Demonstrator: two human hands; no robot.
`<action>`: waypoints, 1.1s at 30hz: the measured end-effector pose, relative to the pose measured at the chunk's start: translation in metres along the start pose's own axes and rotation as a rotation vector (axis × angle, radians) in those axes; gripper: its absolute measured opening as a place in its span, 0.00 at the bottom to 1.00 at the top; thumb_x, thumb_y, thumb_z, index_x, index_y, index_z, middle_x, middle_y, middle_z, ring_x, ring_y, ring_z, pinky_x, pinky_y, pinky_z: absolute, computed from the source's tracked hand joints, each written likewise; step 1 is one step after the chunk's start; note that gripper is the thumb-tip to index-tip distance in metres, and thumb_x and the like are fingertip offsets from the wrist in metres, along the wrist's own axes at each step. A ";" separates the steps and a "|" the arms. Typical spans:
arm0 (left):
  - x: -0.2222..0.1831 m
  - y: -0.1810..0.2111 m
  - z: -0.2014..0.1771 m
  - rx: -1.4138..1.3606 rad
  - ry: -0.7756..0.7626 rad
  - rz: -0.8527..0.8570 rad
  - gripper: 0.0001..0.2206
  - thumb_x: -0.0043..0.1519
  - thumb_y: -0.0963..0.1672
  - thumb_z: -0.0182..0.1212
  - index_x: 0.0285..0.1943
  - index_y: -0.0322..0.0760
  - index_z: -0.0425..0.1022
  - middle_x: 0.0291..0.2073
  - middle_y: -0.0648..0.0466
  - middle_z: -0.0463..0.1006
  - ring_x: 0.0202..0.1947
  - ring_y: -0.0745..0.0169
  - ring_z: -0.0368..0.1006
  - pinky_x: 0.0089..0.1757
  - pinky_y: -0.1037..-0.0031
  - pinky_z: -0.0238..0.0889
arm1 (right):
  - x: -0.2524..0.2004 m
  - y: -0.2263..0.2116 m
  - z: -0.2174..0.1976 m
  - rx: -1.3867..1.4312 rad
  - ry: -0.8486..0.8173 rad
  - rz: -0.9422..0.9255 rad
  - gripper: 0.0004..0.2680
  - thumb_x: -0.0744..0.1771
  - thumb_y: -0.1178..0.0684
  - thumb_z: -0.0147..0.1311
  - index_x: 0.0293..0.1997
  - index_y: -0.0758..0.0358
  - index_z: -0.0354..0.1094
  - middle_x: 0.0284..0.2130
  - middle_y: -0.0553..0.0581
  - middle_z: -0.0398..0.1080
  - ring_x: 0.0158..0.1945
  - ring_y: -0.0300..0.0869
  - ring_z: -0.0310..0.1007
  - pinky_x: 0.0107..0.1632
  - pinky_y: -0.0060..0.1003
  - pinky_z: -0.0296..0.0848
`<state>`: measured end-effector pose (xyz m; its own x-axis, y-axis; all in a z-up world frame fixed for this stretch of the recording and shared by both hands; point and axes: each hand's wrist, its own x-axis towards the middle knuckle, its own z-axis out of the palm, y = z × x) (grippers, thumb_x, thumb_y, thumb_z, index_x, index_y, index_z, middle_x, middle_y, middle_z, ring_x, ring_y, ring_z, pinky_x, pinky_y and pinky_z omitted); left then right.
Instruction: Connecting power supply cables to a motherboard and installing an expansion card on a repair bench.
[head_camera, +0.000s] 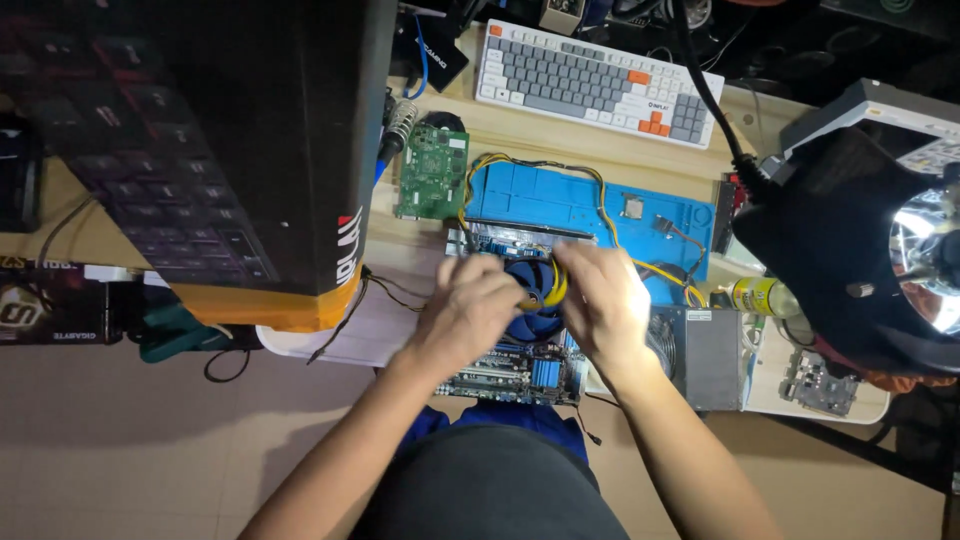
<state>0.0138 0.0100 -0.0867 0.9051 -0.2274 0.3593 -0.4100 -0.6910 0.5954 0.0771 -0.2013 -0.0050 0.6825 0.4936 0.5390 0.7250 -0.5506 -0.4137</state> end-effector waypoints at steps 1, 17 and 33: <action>0.006 -0.006 -0.009 -0.001 0.000 0.000 0.03 0.67 0.46 0.72 0.47 0.55 0.88 0.39 0.64 0.86 0.58 0.61 0.71 0.63 0.56 0.50 | 0.009 0.003 0.006 -0.001 0.000 0.000 0.12 0.69 0.63 0.59 0.60 0.65 0.81 0.47 0.65 0.79 0.45 0.60 0.80 0.46 0.53 0.79; 0.036 -0.120 0.000 0.055 -0.125 -0.192 0.03 0.66 0.44 0.67 0.41 0.44 0.85 0.31 0.56 0.78 0.36 0.46 0.79 0.43 0.58 0.71 | 0.041 0.094 0.132 0.477 -0.591 0.556 0.05 0.66 0.55 0.66 0.43 0.58 0.85 0.36 0.63 0.82 0.45 0.57 0.82 0.50 0.52 0.77; 0.048 -0.115 0.010 0.020 -0.319 -0.459 0.07 0.68 0.48 0.71 0.54 0.56 0.87 0.41 0.56 0.90 0.56 0.52 0.81 0.74 0.51 0.38 | 0.040 0.095 0.136 0.492 -0.720 0.652 0.07 0.66 0.53 0.68 0.47 0.54 0.86 0.37 0.60 0.84 0.45 0.50 0.84 0.49 0.46 0.79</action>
<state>0.1058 0.0717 -0.1452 0.9807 -0.0943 -0.1713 0.0341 -0.7802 0.6246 0.1863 -0.1426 -0.1223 0.7275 0.5712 -0.3802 0.0525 -0.5988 -0.7992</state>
